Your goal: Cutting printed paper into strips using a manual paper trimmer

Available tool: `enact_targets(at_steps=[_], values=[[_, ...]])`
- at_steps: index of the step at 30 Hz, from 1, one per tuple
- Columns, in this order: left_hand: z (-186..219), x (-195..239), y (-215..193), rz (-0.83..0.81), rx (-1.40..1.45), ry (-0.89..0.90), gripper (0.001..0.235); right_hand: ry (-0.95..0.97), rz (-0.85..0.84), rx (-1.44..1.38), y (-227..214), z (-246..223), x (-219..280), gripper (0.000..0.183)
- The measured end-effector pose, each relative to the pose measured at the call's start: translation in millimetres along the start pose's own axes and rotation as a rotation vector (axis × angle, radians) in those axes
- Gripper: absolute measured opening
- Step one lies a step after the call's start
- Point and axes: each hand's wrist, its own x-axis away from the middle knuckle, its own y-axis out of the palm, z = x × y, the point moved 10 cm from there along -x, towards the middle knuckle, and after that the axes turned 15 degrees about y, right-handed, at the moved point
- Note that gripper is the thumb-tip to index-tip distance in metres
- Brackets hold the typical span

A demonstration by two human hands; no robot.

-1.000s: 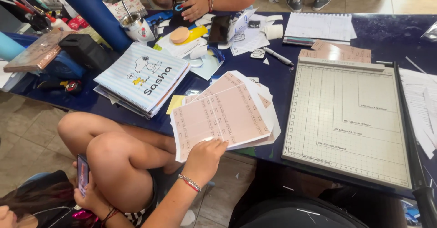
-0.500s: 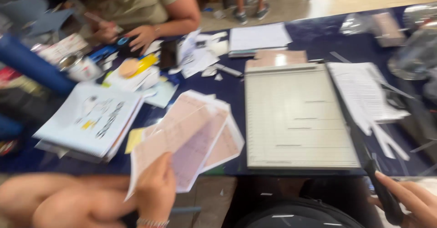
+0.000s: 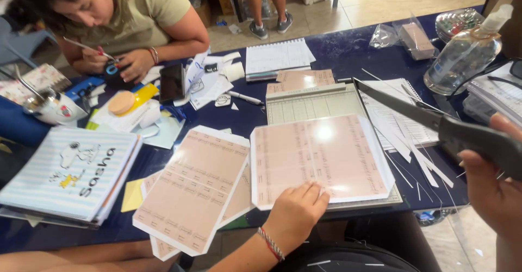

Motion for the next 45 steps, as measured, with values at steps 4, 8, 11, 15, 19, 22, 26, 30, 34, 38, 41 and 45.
enact_targets(at_steps=[4,8,11,15,19,22,26,30,34,38,41,45], values=[[-16.0,-27.6,2.2,-0.185,0.102,-0.053,0.034,0.025,-0.058,0.061,3.7,-5.2,-23.7,0.066],[-37.6,-84.5,22.0,-0.355,0.166,-0.081,0.064,-0.014,-0.015,0.086,9.3,-29.0,-31.6,0.058],[-58.0,-109.2,64.4,-0.777,0.325,-0.221,0.094,-0.088,0.020,0.139,7.3,-46.3,-27.0,0.054],[-85.9,-134.6,83.3,-0.925,0.259,-0.287,0.134,0.125,0.018,0.049,5.3,-25.3,-23.0,0.046],[-94.6,-145.7,91.9,-0.959,0.260,-0.308,0.138,0.120,-0.006,0.120,2.1,-16.9,-13.6,0.048],[-98.3,-146.9,97.7,-0.922,0.300,-0.329,0.140,0.125,-0.010,0.123,3.7,-26.5,-11.2,0.049],[-101.8,-144.4,106.8,-0.877,0.294,-0.336,0.141,0.251,0.010,0.076,0.2,0.0,11.1,0.047],[-102.9,-144.8,107.7,-0.843,0.319,-0.320,0.142,0.314,-0.014,0.138,-1.3,14.3,29.6,0.049],[-103.4,-145.9,106.4,-0.831,0.336,-0.326,0.139,0.352,-0.047,0.155,-3.9,31.4,45.6,0.049],[-102.6,-145.5,106.9,-0.869,0.332,-0.321,0.141,0.451,0.007,-0.014,-0.7,32.6,67.8,0.043],[-101.9,-144.6,107.5,-0.867,0.327,-0.317,0.140,0.597,-0.020,0.056,-2.3,37.4,73.6,0.036],[-104.0,-144.6,111.1,-0.857,0.321,-0.317,0.140,0.591,-0.114,0.038,2.6,36.8,72.6,0.030]])
